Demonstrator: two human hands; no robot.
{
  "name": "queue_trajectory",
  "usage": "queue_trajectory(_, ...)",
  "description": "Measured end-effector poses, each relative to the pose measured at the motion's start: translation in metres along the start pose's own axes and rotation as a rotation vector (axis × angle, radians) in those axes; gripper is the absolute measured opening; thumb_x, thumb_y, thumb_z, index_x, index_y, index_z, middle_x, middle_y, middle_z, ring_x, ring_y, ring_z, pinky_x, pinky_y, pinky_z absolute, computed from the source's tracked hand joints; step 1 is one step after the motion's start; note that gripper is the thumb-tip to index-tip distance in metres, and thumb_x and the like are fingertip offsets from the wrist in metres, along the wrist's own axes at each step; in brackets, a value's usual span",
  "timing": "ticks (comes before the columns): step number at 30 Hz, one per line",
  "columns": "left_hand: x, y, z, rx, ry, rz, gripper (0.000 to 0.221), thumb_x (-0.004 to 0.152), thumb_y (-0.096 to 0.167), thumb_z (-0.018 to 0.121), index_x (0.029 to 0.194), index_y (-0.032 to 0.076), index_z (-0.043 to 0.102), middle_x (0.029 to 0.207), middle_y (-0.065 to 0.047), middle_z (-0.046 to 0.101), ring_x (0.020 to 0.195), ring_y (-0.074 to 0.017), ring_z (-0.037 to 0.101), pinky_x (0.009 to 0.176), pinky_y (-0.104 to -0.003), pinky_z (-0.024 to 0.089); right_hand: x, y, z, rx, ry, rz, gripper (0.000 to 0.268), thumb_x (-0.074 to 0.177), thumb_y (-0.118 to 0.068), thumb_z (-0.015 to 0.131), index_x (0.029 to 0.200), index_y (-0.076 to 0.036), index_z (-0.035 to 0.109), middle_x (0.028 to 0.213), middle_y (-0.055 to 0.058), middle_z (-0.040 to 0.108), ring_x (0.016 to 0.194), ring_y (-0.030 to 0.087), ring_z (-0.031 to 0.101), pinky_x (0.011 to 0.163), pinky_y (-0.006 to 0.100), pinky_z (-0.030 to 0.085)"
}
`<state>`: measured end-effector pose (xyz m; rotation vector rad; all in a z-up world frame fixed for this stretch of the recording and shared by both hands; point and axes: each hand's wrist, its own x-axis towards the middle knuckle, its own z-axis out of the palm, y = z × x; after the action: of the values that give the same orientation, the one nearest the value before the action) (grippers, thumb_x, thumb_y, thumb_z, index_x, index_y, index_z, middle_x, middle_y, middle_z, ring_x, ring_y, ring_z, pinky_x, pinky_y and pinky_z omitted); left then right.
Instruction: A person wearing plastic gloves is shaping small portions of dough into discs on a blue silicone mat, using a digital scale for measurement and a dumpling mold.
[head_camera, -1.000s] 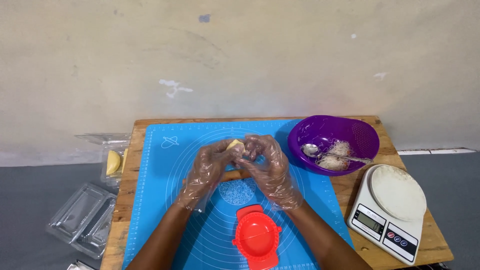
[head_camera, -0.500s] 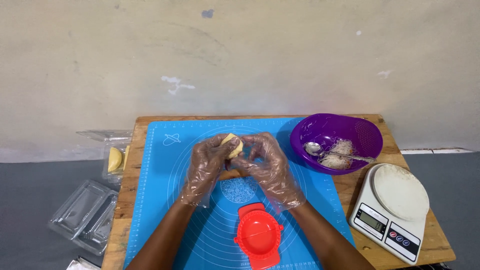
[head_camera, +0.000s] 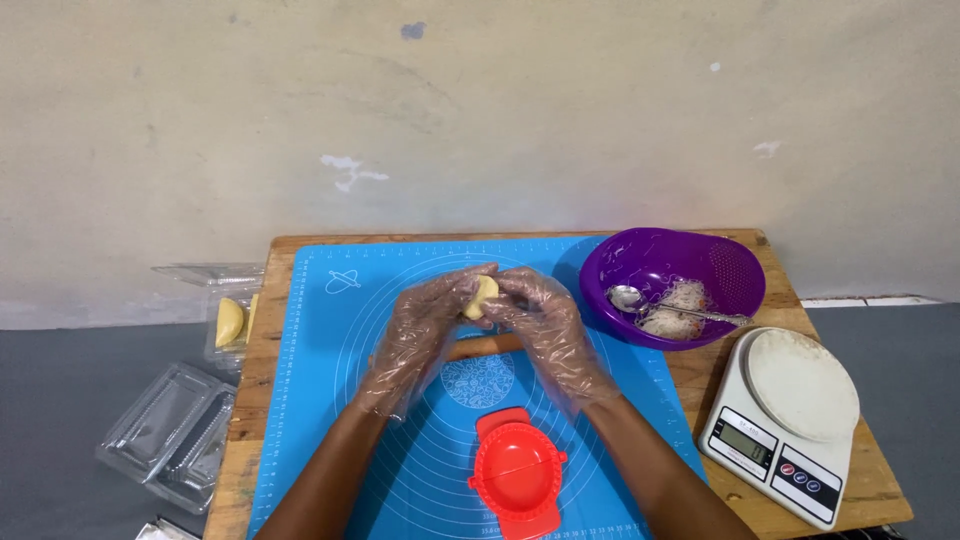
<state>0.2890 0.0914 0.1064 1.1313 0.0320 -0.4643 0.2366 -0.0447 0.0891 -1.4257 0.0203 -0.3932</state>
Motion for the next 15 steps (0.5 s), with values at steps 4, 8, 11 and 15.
queue_trajectory(4, -0.009, 0.010, 0.004, 0.080, -0.046, -0.022, 0.029, 0.097, 0.006, 0.064, 0.123, -0.003, 0.074, 0.088, -0.014, 0.058, 0.086, -0.0252, 0.067, 0.080, -0.057, 0.070, 0.002, 0.010, -0.007, 0.085, -0.024, -0.018, 0.017, 0.079, 0.004, 0.084, 0.094, 0.005, 0.076, 0.092, 0.014, 0.071, 0.074, 0.016, 0.067, 0.061, 0.034, 0.061)
queue_trajectory(8, -0.016, 0.000, 0.001, 0.114, -0.146, 0.180, 0.031, 0.094, 0.009, 0.069, 0.122, -0.004, 0.074, 0.086, -0.015, 0.069, 0.081, -0.0177, 0.071, 0.075, -0.040, 0.072, 0.003, 0.028, -0.012, -0.047, 0.039, -0.130, 0.010, 0.083, 0.002, 0.083, 0.088, 0.005, 0.075, 0.081, 0.009, 0.064, 0.075, 0.009, 0.060, 0.061, 0.028, 0.055)
queue_trajectory(11, -0.019, -0.001, 0.004, 0.132, -0.180, 0.112, 0.038, 0.089, 0.004, 0.071, 0.125, -0.007, 0.072, 0.085, -0.018, 0.068, 0.074, -0.0226, 0.068, 0.072, -0.043, 0.071, 0.004, 0.031, -0.014, -0.085, 0.088, -0.177, 0.009, 0.085, 0.003, 0.081, 0.083, 0.007, 0.073, 0.075, 0.010, 0.059, 0.071, 0.008, 0.058, 0.060, 0.025, 0.054)
queue_trajectory(15, -0.006, -0.018, -0.001, 0.365, -0.064, 0.284, 0.042, 0.081, -0.003, 0.078, 0.122, -0.009, 0.072, 0.080, -0.021, 0.075, 0.065, -0.0242, 0.075, 0.064, -0.039, 0.067, 0.005, 0.035, -0.017, -0.009, 0.011, -0.098, 0.017, 0.096, -0.007, 0.071, 0.082, 0.003, 0.073, 0.073, 0.008, 0.061, 0.068, 0.010, 0.058, 0.060, 0.026, 0.052)
